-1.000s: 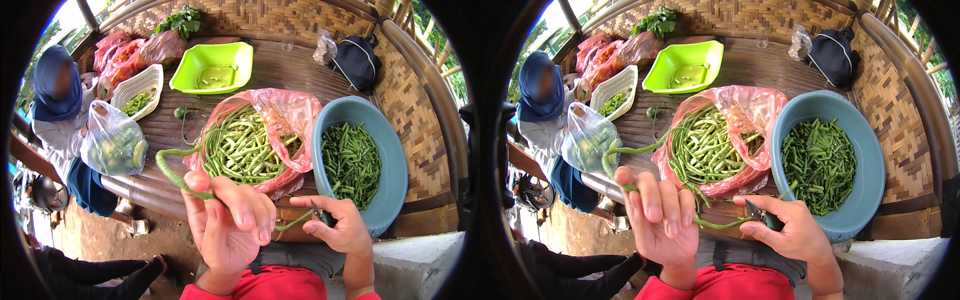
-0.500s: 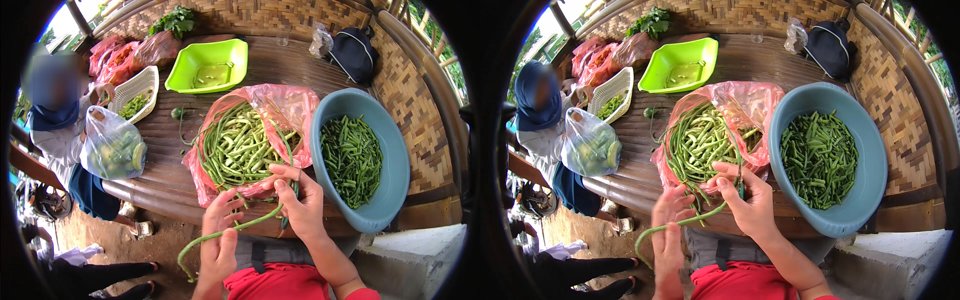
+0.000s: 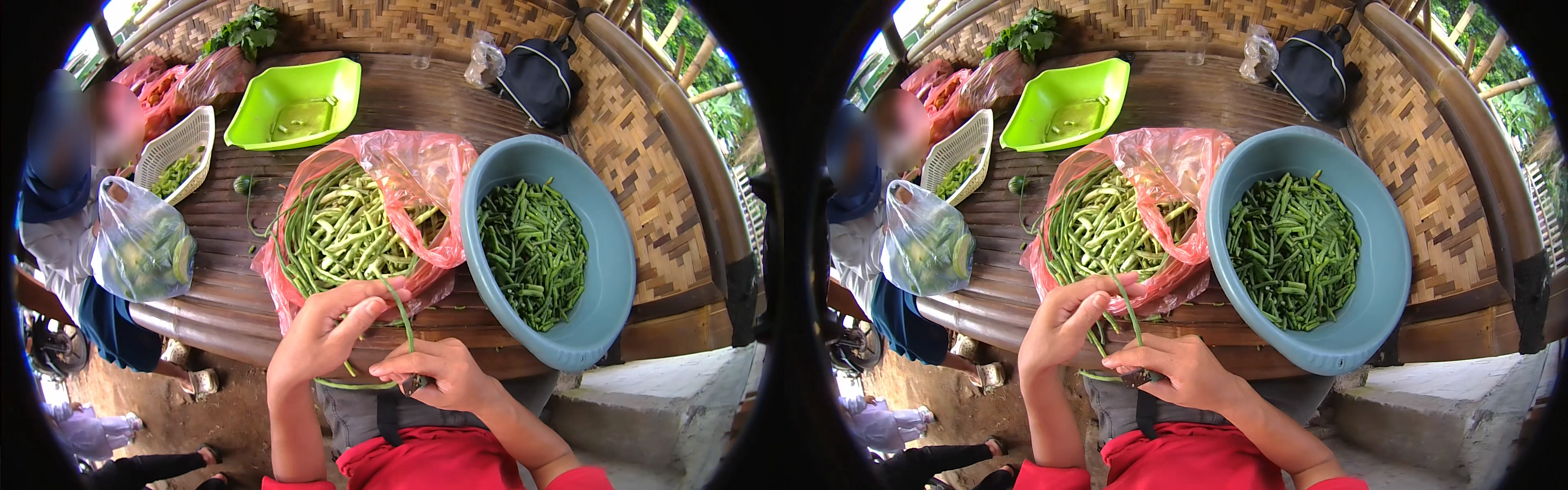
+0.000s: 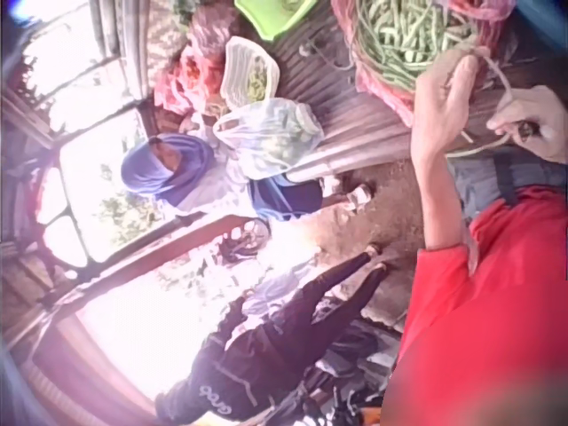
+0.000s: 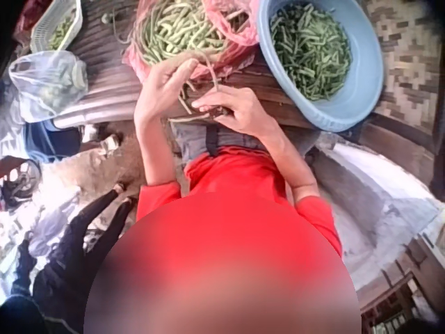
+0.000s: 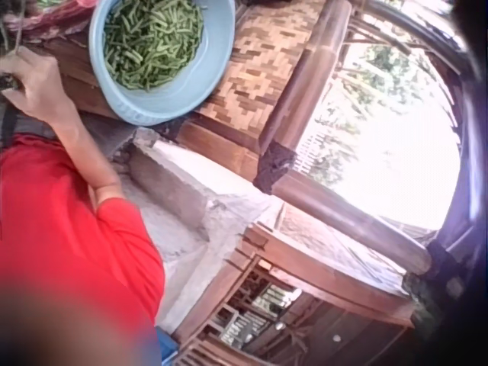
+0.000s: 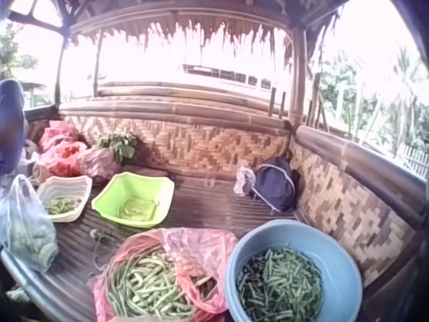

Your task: The person repeatedly picks long green beans from a plastic bag, snaps off the ends by hand, and places the trimmed pieces into a blue bowl. The person occasionally uses a small knife to trim the bean ends before snapping them. A second person is visible in the background also handling beans.

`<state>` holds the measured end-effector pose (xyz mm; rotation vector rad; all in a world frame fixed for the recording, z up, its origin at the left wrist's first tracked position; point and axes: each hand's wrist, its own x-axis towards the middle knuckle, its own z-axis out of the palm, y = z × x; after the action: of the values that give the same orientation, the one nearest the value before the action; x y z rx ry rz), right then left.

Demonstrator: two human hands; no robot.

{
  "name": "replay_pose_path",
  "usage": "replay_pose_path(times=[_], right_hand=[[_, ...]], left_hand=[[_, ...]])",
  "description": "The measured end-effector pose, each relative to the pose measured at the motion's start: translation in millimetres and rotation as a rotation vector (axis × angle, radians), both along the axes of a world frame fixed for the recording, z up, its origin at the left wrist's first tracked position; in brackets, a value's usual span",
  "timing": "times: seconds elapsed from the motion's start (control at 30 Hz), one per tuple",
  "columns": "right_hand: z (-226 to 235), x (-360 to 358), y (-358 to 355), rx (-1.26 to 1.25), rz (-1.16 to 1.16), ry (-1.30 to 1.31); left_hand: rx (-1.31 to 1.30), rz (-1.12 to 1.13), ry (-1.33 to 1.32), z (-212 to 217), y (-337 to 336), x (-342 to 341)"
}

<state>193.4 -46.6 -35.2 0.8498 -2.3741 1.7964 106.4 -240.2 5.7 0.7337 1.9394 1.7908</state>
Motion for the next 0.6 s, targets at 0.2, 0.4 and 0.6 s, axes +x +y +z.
replay_pose_path(times=[0.2,0.4,0.6], right_hand=[[-4,8,9,0.088,-0.068,-0.051],[3,0,8,-0.09,-0.289,0.08],[24,-19,4,-0.33,-0.195,-0.464]], left_hand=[[0.199,-0.024,-0.262,6,27,6],[0.002,0.283,0.229,-4,22,-2],[-0.084,0.357,0.28,-14,14,2]])
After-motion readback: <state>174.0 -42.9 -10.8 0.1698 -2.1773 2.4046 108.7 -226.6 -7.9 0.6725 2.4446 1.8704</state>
